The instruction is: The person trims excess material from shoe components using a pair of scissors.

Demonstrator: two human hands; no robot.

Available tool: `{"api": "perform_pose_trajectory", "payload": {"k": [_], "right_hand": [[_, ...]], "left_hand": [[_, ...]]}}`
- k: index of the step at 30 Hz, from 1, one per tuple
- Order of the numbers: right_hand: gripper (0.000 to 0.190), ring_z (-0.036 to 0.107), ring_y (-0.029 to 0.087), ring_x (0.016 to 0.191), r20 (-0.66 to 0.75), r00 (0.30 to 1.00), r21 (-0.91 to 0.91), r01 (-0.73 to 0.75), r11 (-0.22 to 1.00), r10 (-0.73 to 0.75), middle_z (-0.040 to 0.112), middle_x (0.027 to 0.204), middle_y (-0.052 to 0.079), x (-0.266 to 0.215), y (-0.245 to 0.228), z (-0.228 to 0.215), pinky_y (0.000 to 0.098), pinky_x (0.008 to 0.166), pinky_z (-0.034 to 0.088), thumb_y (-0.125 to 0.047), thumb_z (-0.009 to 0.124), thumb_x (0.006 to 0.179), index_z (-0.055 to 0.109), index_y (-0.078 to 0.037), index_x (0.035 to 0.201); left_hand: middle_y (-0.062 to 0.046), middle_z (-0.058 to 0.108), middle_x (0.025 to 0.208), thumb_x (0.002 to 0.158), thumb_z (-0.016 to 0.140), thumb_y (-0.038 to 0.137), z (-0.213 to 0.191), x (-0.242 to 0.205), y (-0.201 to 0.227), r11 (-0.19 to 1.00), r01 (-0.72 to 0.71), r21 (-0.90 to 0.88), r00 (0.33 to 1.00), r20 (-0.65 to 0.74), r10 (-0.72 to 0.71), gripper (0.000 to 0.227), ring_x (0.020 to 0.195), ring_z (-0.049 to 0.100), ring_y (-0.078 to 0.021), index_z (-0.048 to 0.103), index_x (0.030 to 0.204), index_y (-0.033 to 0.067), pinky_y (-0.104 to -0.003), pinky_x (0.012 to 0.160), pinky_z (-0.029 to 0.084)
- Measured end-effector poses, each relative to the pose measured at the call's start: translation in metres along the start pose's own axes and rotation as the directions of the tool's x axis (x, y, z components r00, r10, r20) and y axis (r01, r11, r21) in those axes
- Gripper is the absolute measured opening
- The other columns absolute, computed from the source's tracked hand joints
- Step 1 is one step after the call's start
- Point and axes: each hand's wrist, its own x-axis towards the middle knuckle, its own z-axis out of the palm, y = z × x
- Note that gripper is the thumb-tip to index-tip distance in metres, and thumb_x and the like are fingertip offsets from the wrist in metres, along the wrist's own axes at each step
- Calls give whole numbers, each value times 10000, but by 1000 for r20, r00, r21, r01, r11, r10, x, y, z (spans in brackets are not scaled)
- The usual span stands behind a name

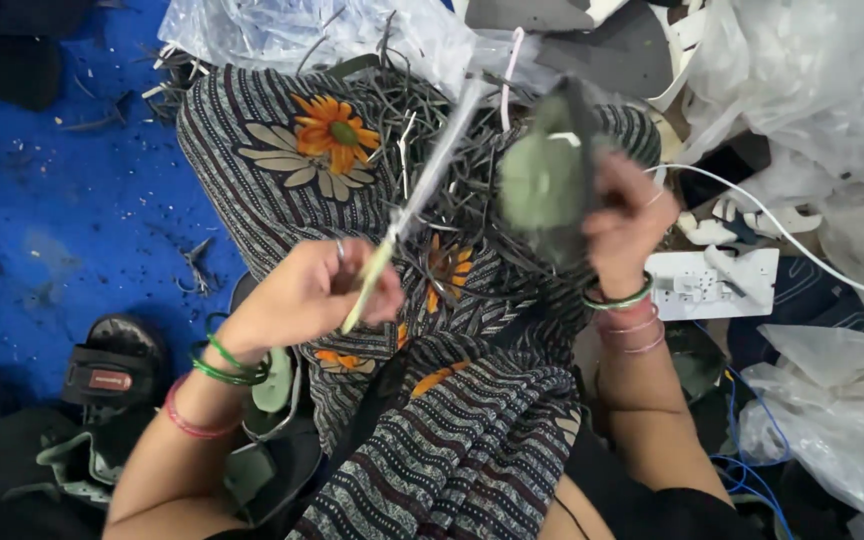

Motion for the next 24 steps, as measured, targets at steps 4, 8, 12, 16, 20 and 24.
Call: {"api": "perform_pose_trajectory", "payload": {"k": [4,8,12,16,20,24], "right_hand": [[674,524,275,797,-5,957,499,-249,830,290,485,892,89,0,-5,-5,422,733,408,-552,756,806,638,-87,1280],[743,533,277,1047,147,850,849,-371,377,506,501,1162,105,2,-11,-10,428,942,405,-584,645,881,544,-62,1399],[813,541,278,1296,373,726,926,-324,-191,577,518,1432,120,10,-13,-13,434,1150,402,-616,533,955,451,-36,1519],[749,573,240,1342,490,762,844,-536,-12,423,596,1480,129,-21,48,8,407,1199,438,-536,564,998,489,-7,1524],[576,538,141,1266,679,730,701,-677,224,78,582,1426,52,15,62,4,281,1116,421,-229,682,964,497,12,1453],[682,650,187,1197,846,532,477,-787,-391,-37,725,1325,107,129,1,-43,304,1037,513,-333,784,878,573,40,1410]], "left_hand": [[-89,730,1000,798,834,147,14,21,27,819,-267,509,871,-236,431,458,906,679,-143,650,1178,-29,-289,831,549],[-48,661,1072,758,905,169,19,64,19,719,-502,481,708,-248,661,513,933,588,-104,581,1115,-6,-273,827,489],[26,637,936,804,894,131,0,108,-15,854,-466,233,747,-413,521,345,784,553,-43,585,938,57,-227,697,485],[54,631,735,792,864,102,-12,122,-24,898,-382,218,705,-560,435,264,638,557,-22,607,843,68,-214,579,477],[58,624,721,784,867,124,-15,118,-24,888,-352,295,679,-573,459,249,641,538,-13,633,833,56,-216,579,478],[55,627,701,776,857,150,-26,105,-19,873,-296,388,585,-648,487,236,628,533,-15,654,837,48,-219,572,479]]}}
